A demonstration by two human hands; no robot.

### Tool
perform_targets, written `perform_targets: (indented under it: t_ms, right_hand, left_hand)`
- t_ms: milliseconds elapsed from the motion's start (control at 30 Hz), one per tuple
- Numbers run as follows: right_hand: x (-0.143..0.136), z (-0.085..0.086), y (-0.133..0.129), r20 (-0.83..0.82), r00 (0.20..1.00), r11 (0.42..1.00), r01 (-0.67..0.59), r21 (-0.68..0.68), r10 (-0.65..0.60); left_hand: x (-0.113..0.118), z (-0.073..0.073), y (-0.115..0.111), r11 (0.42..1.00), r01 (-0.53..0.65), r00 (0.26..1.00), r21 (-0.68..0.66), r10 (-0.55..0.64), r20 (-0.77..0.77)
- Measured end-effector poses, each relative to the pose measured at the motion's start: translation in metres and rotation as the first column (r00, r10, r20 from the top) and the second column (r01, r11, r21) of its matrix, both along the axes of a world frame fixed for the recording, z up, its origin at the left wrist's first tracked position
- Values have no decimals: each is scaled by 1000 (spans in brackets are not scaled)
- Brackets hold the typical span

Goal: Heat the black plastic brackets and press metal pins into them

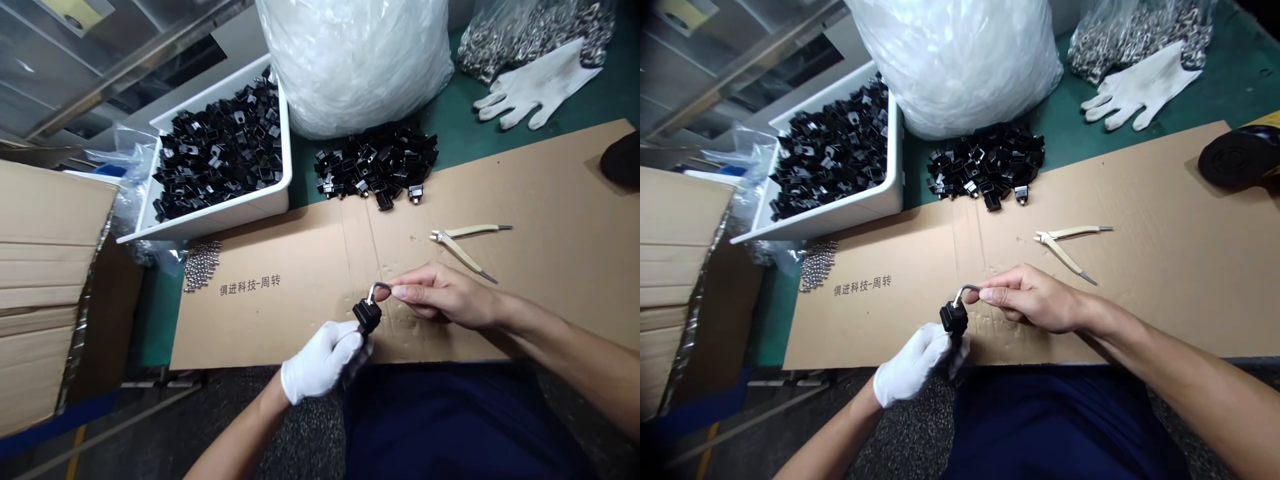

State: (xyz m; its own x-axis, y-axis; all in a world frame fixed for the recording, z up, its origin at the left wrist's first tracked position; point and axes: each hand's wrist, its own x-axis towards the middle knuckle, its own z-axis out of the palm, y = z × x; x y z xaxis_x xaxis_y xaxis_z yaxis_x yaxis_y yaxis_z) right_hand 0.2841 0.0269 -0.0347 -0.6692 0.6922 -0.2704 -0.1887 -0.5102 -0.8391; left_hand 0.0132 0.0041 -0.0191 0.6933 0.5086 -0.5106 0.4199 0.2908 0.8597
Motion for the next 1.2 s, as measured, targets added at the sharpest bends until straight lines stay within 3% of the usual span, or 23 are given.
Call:
perform_targets:
  t_ms: [133, 267, 567, 833, 967, 1067, 1200]
  right_hand:
    - [-20, -11, -16, -59, 988, 990, 139, -37, -141]
    - [-38, -16, -31, -48, 959, 960, 277, -47, -279]
    - [-60, -7, -47, 37, 863, 863, 502, 48, -504]
    - [-75, -18, -61, 114, 751, 756, 626, 192, -650]
    - [-63, -17, -54, 97, 808, 810, 561, 174, -581]
    - [-40, -11, -42, 77, 899, 898, 420, 128, -431]
    - [-5, -5, -25, 115, 968, 973, 217, 73, -224]
  left_hand:
    - [9, -9, -15, 984, -170, 985, -56, 172, 29]
    - [18, -15, -25, 960, -281, 957, -14, 281, 64]
    - [29, -12, -27, 905, -374, 927, 203, 373, 42]
    - [37, -14, -34, 820, -379, 886, 428, 456, -89]
    - [34, -11, -29, 774, -291, 889, 563, 436, -139]
    - [23, -9, -22, 730, -177, 894, 660, 400, -203]
    - [7, -8, -12, 665, 33, 892, 746, 317, -322]
